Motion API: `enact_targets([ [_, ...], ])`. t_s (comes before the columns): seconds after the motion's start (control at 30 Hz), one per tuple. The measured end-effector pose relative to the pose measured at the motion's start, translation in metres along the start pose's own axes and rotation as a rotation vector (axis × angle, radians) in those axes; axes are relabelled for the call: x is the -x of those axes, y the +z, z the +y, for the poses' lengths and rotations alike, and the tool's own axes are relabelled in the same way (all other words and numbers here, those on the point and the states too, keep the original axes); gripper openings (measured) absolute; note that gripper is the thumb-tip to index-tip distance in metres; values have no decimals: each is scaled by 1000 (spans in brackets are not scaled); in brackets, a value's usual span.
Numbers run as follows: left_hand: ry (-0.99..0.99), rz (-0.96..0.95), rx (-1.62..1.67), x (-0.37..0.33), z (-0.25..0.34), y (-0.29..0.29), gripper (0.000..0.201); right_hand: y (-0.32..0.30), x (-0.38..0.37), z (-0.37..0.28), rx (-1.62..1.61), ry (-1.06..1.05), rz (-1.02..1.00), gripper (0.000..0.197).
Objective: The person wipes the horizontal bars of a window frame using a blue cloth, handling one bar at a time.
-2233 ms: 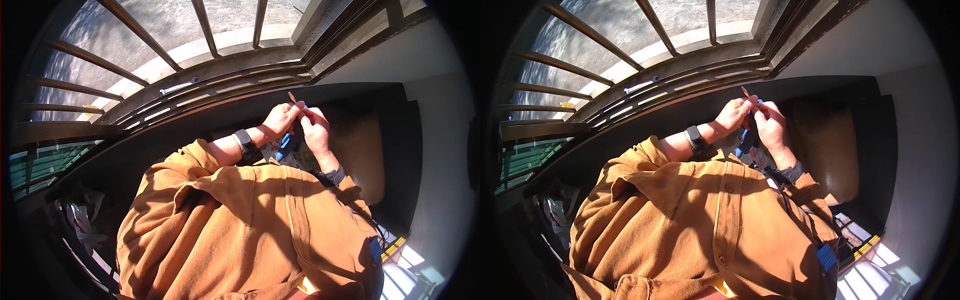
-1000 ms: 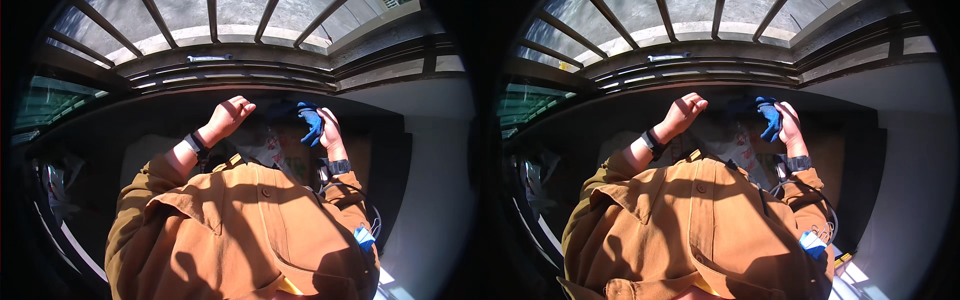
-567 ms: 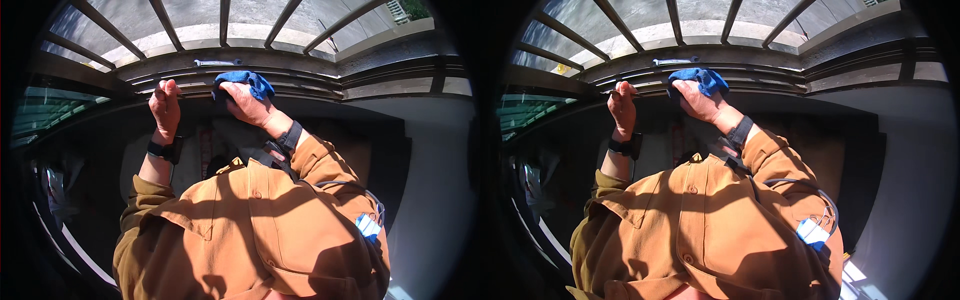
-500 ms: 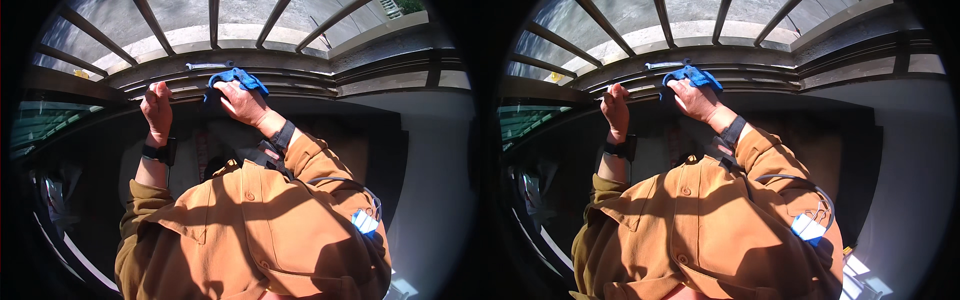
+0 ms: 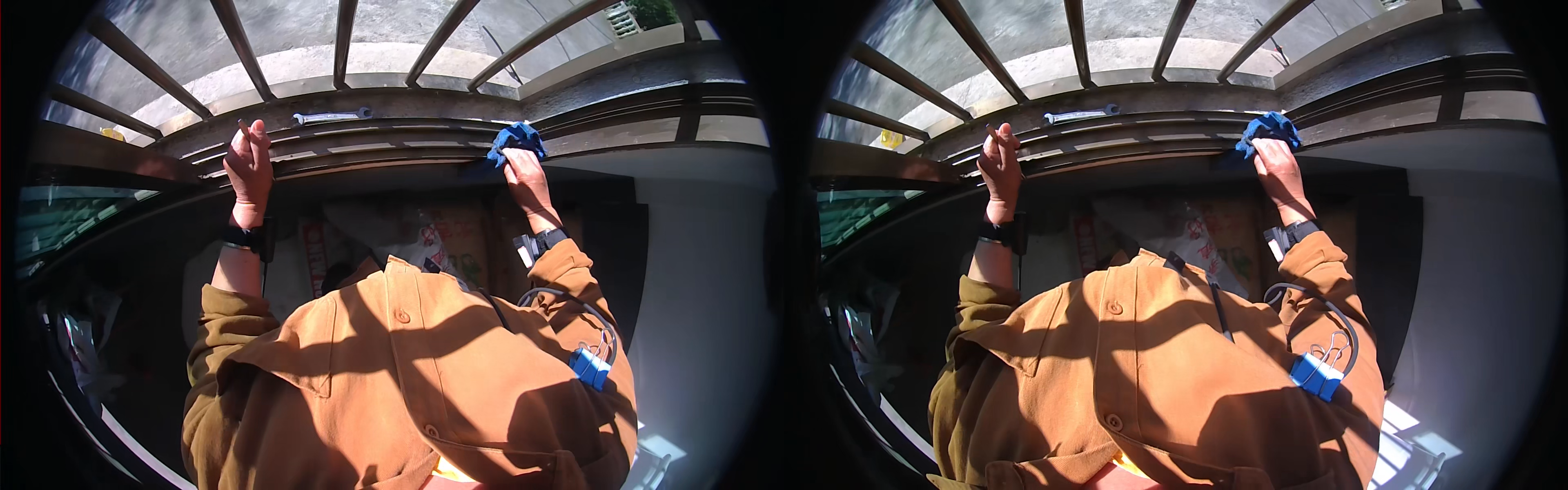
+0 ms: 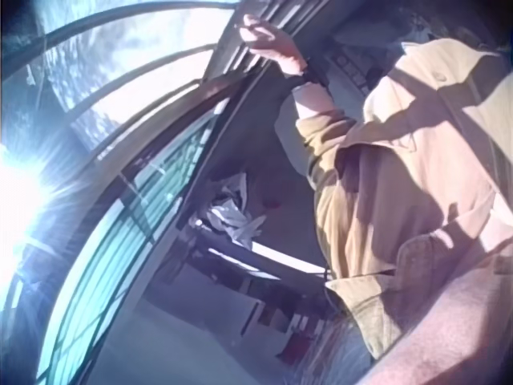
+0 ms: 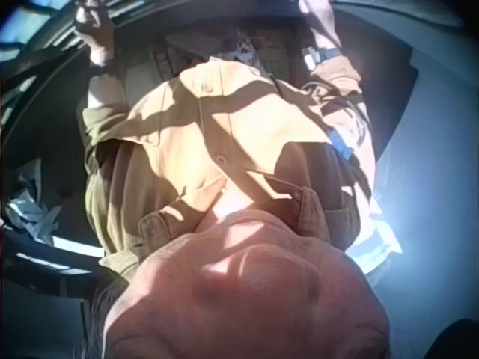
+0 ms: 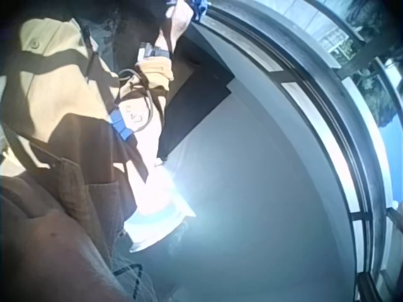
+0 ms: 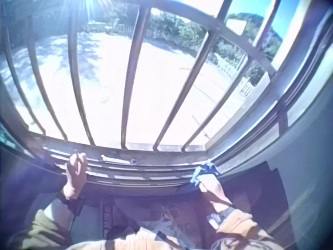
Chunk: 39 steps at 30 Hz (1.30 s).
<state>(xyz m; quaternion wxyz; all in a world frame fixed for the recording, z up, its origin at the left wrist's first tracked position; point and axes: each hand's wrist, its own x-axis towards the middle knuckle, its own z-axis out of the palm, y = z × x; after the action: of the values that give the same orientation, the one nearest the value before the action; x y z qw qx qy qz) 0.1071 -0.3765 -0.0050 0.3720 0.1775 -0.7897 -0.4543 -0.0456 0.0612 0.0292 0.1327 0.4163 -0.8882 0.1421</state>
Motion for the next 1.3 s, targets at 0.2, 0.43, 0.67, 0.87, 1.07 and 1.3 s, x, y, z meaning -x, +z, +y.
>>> enact_targets([
  [0.2,-63,-51,-99,-3,5,-10,34,-47,86,2,-92,1086,146,22],
  [0.43,85,26,-149,-2,-8,-1,28,-49,21,-48,-633,684,436,18],
  [0.67,-58,-34,-294,-9,8,3,36,56,-98,-132,-398,-197,-93,34],
  [0.87,-62,8,-319,-5,-8,-2,34,46,-59,-65,-441,-165,-19,27],
  [1.07,-60,-24,-382,-6,-6,1,37,9,-16,19,-140,136,28,17],
  [1.3,-42,-23,-422,-10,-6,-1,39,-14,16,17,374,164,-122,9],
])
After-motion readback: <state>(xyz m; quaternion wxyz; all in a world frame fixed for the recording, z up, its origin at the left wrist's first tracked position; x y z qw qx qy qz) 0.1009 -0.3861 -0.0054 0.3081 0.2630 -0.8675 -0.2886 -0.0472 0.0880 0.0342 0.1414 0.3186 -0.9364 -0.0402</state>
